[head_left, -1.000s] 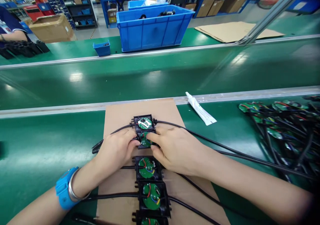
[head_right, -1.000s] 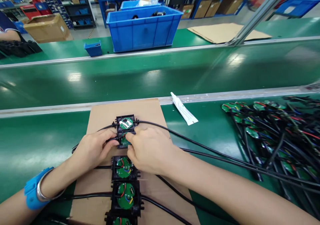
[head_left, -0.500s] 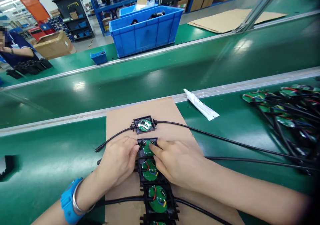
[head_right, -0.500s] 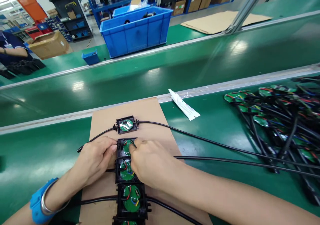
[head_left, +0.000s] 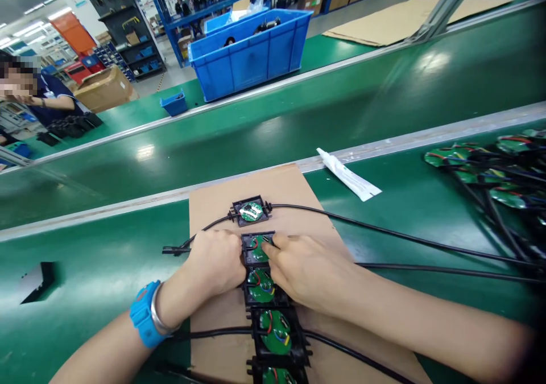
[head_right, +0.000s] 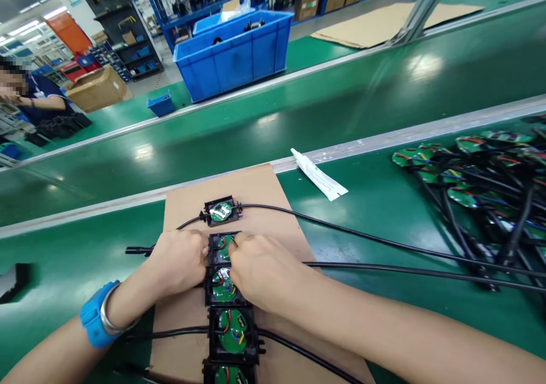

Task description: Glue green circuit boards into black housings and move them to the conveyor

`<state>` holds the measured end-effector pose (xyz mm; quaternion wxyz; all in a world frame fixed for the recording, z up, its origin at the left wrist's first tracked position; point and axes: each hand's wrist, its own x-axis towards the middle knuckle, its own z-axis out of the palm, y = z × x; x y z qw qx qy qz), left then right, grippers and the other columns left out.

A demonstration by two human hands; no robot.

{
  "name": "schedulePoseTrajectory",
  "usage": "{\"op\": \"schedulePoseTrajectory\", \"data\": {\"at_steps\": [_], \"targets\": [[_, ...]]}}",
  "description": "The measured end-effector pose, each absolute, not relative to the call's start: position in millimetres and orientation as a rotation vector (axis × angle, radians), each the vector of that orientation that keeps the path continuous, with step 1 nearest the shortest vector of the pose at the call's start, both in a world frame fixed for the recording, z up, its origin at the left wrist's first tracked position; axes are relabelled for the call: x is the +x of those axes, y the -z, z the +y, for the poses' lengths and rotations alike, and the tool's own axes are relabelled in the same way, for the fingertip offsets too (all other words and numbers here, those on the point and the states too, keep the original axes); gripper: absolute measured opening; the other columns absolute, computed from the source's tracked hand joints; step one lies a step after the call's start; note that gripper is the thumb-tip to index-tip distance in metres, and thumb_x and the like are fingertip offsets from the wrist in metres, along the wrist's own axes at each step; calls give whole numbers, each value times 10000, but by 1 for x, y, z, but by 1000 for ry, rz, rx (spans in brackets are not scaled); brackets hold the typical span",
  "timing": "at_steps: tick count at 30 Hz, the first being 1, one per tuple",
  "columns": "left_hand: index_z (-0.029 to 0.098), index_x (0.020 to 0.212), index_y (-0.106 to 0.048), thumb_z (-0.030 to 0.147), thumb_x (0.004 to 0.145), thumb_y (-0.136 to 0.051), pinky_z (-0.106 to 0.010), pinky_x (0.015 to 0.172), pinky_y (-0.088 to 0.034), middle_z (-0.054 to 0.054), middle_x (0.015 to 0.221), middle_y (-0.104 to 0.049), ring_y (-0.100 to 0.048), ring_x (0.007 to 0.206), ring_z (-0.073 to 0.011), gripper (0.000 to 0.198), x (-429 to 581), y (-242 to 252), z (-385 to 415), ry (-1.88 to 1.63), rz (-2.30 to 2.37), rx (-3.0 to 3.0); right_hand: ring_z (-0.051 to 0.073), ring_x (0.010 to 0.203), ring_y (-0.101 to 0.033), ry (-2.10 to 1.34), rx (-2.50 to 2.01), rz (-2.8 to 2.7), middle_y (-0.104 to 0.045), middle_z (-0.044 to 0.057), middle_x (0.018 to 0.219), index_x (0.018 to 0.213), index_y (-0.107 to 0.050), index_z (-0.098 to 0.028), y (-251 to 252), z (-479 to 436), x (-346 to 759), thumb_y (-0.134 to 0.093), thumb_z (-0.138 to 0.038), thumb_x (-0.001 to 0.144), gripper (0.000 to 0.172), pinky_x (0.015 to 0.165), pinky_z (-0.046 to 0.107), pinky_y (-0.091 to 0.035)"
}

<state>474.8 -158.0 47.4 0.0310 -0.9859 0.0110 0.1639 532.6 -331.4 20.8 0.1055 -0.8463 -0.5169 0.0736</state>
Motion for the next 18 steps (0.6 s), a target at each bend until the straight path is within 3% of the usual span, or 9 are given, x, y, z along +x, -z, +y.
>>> {"op": "schedulePoseTrajectory", "data": {"at_steps": [4, 7, 11, 14, 18], "targets": [[146, 1030, -636, 192, 870, -441, -334, 763, -553, -108, 1001, -668, -656, 881, -227, 257, 460, -51, -161, -216, -16, -3153, 195, 538, -611, -38, -2476, -1544, -656, 64, 714, 842, -677, -163, -6, -332, 532, -499, -124, 786, 191, 478, 314, -287], [132, 1218, -547, 171, 878, -460, -290, 831, -542, -100, 1105, -646, -630, 958, -199, 353, 439, -37, -166, -113, 225, -3169, 178, 434, -576, 234, -2409, -1553, -640, 46, 638, 781, -665, -178, 13, -330, 536, -477, -74, 737, 219, 443, 314, -317], [-19, 1359, -384, 198, 921, -407, -315, 735, -557, -230, 1245, -559, -597, 1065, -293, 489, 423, -17, -177, 62, 271, -2949, 185, 375, -554, 518, -2254, -1576, -646, 53, 616, 763, -670, -183, 36, -329, 542, -429, -67, 742, 268, 421, 327, -380], [-51, 1325, -410, 176, 919, -389, -308, 679, -542, -240, 1161, -588, -616, 996, -295, 466, 424, -19, -181, 72, 298, -2902, 212, 463, -617, 424, -2224, -1582, -691, 67, 713, 834, -681, -196, 44, -333, 546, -433, -125, 796, 261, 452, 334, -445], [33, 1222, -516, 228, 860, -494, -308, 655, -534, -132, 950, -644, -631, 794, -230, 412, 432, -37, -172, -32, 333, -3049, 234, 669, -687, 141, -2165, -1539, -722, 46, 865, 965, -675, -246, 34, -339, 558, -534, -211, 796, 222, 542, 318, -514]]}}
